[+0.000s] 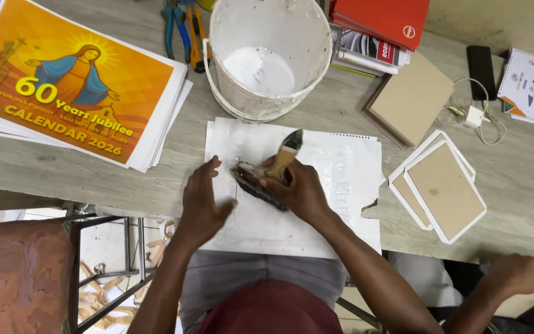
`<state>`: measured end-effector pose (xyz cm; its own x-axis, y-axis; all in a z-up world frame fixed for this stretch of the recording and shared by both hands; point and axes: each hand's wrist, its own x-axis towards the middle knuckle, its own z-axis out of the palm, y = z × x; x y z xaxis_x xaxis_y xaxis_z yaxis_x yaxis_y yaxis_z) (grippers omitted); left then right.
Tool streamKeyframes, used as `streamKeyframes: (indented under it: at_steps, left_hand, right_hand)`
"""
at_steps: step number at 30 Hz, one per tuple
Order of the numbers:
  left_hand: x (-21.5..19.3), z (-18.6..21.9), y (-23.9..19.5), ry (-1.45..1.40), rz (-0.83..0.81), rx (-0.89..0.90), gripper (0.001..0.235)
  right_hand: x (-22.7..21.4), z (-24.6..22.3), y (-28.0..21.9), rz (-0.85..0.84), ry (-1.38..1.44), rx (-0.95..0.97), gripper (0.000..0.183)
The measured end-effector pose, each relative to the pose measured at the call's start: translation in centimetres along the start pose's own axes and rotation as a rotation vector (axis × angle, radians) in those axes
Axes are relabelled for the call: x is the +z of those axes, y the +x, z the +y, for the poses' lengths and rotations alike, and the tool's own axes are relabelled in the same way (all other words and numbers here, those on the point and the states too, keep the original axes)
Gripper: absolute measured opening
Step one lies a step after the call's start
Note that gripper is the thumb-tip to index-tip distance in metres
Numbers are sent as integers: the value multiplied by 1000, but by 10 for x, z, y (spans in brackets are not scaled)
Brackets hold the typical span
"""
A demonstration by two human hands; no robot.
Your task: Applying glue to a surface using a brush and then attaching a piece of cardboard to it.
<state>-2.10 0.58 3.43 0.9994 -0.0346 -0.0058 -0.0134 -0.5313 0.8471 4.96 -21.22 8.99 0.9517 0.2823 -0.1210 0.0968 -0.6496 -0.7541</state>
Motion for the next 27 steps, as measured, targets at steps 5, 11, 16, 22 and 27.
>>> streamKeyframes:
  at_steps: [5, 11, 16, 22, 27]
  left_hand:
    - [22, 8, -5, 148, -52, -185, 113]
    - [27, 3, 11, 114, 84, -200, 104]
    - [22, -2, 27, 152, 120, -202, 101]
    - [25, -4, 28, 228, 126, -235, 101]
    - [24, -4, 30, 186, 172, -159, 86]
  right_hand:
    - [8, 11, 38, 165, -51, -181, 27]
    - [0, 9, 33, 61, 145, 7, 41]
    - [-6, -13, 15, 444, -200, -92, 53]
    - [-38, 92, -22, 633, -3, 234, 49]
    - [-49, 91, -47, 879, -82, 164, 35]
